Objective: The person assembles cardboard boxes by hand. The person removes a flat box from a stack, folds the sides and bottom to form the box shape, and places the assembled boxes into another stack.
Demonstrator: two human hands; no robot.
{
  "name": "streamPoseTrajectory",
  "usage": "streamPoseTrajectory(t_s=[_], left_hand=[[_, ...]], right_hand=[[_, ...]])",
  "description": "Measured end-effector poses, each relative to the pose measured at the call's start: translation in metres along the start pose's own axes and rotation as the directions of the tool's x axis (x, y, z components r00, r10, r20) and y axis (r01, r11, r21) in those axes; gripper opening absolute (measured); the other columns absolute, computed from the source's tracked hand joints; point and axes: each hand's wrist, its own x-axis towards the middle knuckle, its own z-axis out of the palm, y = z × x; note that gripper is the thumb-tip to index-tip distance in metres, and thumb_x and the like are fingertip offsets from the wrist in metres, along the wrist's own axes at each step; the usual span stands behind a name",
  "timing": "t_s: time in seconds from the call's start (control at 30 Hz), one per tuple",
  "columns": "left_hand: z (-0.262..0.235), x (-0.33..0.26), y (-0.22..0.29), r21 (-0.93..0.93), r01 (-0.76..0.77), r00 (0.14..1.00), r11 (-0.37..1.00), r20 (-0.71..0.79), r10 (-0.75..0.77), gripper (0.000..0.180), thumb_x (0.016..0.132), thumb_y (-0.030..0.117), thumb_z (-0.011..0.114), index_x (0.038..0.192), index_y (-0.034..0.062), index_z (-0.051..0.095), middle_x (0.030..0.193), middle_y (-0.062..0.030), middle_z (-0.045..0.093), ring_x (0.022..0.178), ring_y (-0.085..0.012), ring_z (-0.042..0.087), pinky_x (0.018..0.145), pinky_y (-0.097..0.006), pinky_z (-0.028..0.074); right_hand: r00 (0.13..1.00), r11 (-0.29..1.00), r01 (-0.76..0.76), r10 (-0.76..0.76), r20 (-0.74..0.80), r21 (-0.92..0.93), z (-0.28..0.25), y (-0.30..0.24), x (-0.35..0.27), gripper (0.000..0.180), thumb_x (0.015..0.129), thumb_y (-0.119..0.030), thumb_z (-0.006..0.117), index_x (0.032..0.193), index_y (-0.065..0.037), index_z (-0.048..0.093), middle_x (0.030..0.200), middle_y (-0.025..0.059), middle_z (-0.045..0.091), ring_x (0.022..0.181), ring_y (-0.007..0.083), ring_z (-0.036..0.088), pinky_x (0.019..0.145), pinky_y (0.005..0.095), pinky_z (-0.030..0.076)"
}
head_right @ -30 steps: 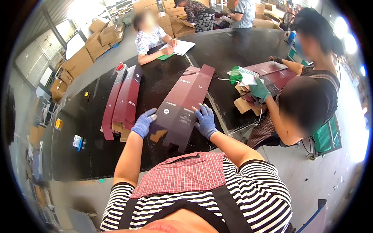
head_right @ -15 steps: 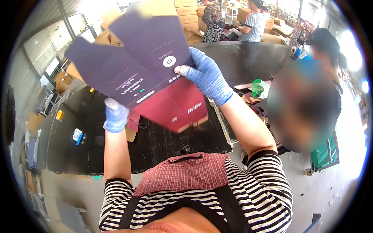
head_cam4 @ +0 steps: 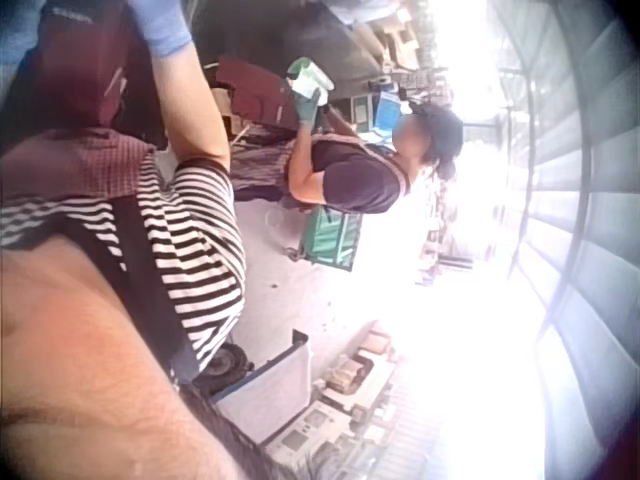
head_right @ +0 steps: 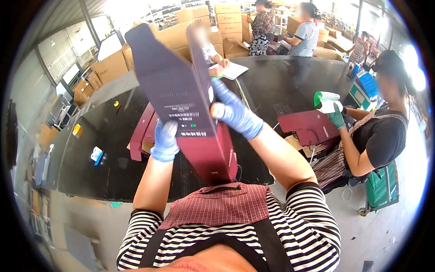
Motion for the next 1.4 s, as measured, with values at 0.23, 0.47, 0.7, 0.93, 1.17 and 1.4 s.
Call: streamPoseTrajectory(t_s=[0.23, 0.47, 0.7, 0.93, 1.17, 1.4], left_hand=[[0.044, 0.019, 0.01, 0.098, -0.013, 0.997, 0.995, -0.072, 0.02, 0.091, 0.078, 0.028, 0.079, 0.151, 0.0105, 0.028, 0.132, -0.0086, 0.051, 0.119, -0.0191, 0.054, 0.099, -0.034, 0.05], [0.077, 0.008, 0.005, 0.294, -0.134, 0.977, 0.946, -0.122, 0.176, 0.126, 0.071, 0.036, 0.088, 0.156, 0.0015, 0.002, 0.141, -0.015, 0.043, 0.124, -0.0232, 0.051, 0.101, -0.039, 0.049], [0.101, 0.008, 0.032, 0.445, -0.276, 0.956, 0.852, 0.034, 0.292, 0.125, 0.077, 0.049, 0.081, 0.16, 0.0083, -0.003, 0.16, -0.017, 0.02, 0.144, -0.027, 0.029, 0.118, -0.042, 0.026], [0.087, 0.037, 0.083, 0.188, -0.28, 0.953, 0.941, 0.175, 0.249, 0.109, 0.08, 0.042, 0.08, 0.158, 0.0052, 0.014, 0.151, -0.0133, 0.04, 0.134, -0.0219, 0.044, 0.109, -0.038, 0.039], [0.073, 0.037, 0.082, 0.319, 0.047, 0.962, 0.947, 0.24, -0.128, 0.091, 0.072, 0.032, 0.085, 0.145, -0.0025, 0.042, 0.132, -0.0091, 0.06, 0.118, -0.0201, 0.057, 0.097, -0.035, 0.047], [0.094, 0.033, 0.091, 0.366, -0.138, 0.99, 0.92, 0.049, 0.129, 0.134, 0.07, 0.015, 0.089, 0.158, 0.0083, -0.013, 0.141, -0.0186, 0.048, 0.125, -0.0265, 0.055, 0.104, -0.04, 0.045]], right_hand=[[0.993, 0.976, -0.098, 0.109, -0.046, 0.196, -0.001, 0.026, -0.015, 0.132, 0.068, -0.066, 0.08, 0.158, 0.0, 0.009, 0.157, 0.0146, 0.03, 0.144, 0.0239, 0.029, 0.118, 0.0387, 0.024], [0.99, 0.982, -0.131, 0.136, -0.028, 0.133, -0.019, 0.014, -0.026, 0.108, 0.072, -0.029, 0.088, 0.154, -0.001, 0.022, 0.138, 0.0127, 0.051, 0.126, 0.0203, 0.05, 0.106, 0.0357, 0.042], [0.991, 0.987, -0.133, 0.13, 0.042, 0.089, -0.035, 0.01, -0.04, 0.093, 0.065, -0.023, 0.088, 0.144, 0.0, 0.044, 0.129, 0.0124, 0.061, 0.119, 0.0223, 0.058, 0.103, 0.0375, 0.047], [0.984, 0.897, -0.061, -0.02, 0.179, 0.438, -0.04, 0.022, -0.03, 0.092, 0.062, -0.029, 0.088, 0.14, 0.0, 0.048, 0.132, 0.0135, 0.06, 0.121, 0.0255, 0.058, 0.104, 0.0387, 0.046], [0.981, 0.832, -0.089, -0.021, 0.192, 0.548, -0.024, 0.04, 0.005, 0.103, 0.065, -0.046, 0.084, 0.147, -0.004, 0.038, 0.139, 0.0145, 0.053, 0.127, 0.0265, 0.053, 0.106, 0.0423, 0.044], [0.989, 0.978, 0.112, -0.094, -0.111, 0.175, -0.028, -0.024, 0.007, 0.115, 0.069, -0.064, 0.08, 0.154, -0.008, 0.028, 0.146, 0.0155, 0.046, 0.132, 0.0276, 0.048, 0.109, 0.0459, 0.041]])
